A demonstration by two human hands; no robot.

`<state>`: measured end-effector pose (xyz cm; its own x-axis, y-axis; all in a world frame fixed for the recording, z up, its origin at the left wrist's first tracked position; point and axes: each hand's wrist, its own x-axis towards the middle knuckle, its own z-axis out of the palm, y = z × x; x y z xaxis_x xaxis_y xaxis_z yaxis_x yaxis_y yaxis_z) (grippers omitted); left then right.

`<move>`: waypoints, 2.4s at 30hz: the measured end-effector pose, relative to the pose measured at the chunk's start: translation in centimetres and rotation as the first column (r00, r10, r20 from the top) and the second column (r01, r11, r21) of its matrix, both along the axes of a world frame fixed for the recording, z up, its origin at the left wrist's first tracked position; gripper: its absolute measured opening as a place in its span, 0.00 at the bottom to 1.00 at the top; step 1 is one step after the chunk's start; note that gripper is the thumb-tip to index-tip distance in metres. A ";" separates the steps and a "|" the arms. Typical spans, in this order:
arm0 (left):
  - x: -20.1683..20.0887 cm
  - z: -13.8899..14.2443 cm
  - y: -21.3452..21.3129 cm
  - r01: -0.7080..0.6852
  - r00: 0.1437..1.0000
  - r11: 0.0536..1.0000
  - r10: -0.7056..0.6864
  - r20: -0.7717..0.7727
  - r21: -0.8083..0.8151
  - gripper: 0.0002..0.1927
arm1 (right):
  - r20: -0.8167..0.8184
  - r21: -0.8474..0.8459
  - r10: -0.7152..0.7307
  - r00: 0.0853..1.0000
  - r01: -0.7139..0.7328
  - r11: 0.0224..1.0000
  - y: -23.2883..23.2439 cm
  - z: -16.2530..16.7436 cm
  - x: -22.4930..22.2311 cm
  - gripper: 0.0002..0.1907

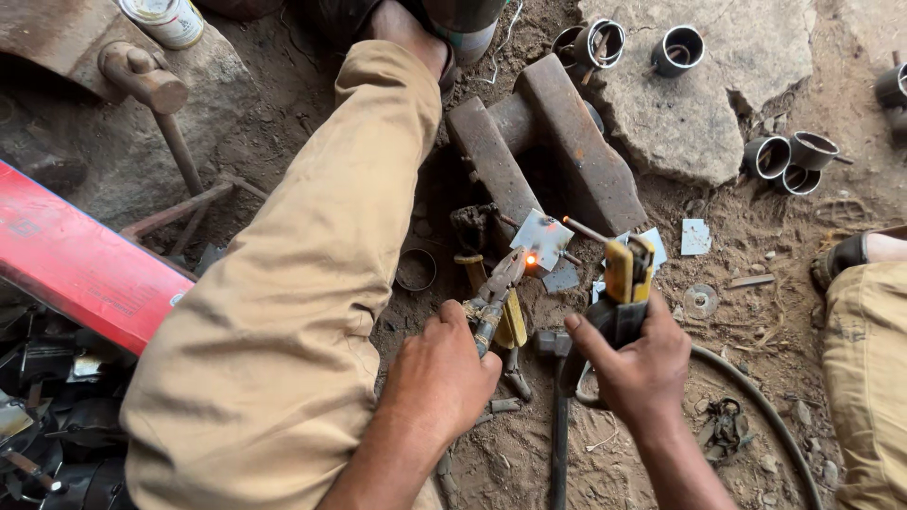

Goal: The person sits on the ground and uses a welding torch to join small metal pieces. They hold the metal with pliers, weld the joints, and then use a hammer to tap the welded parts. The person repeats this process with multiple small metal pieces.

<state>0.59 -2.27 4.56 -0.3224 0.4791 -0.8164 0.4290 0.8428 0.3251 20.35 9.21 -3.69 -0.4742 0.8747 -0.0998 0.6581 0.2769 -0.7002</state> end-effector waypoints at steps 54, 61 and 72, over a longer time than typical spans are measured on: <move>1.1 -3.0 0.6 0.025 0.999 0.995 -0.021 -0.043 0.100 0.21 | 0.328 -0.178 0.144 0.934 -0.089 0.980 2.5 3.8 -4.4 0.21; 1.0 -2.8 0.5 0.054 0.998 0.994 -0.052 -0.020 0.098 0.25 | 0.025 -0.027 0.108 0.994 -0.108 0.994 2.7 3.7 -3.6 0.18; 0.6 -1.6 0.8 0.062 0.998 0.996 -0.062 0.004 0.068 0.29 | 0.159 -0.136 0.111 0.981 -0.090 0.987 2.2 4.1 -4.4 0.19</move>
<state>1.22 -1.52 2.95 -0.2853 0.5519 -0.7836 0.4775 0.7907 0.3831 16.00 11.38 0.40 -0.5267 0.7984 -0.2918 0.7411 0.2631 -0.6176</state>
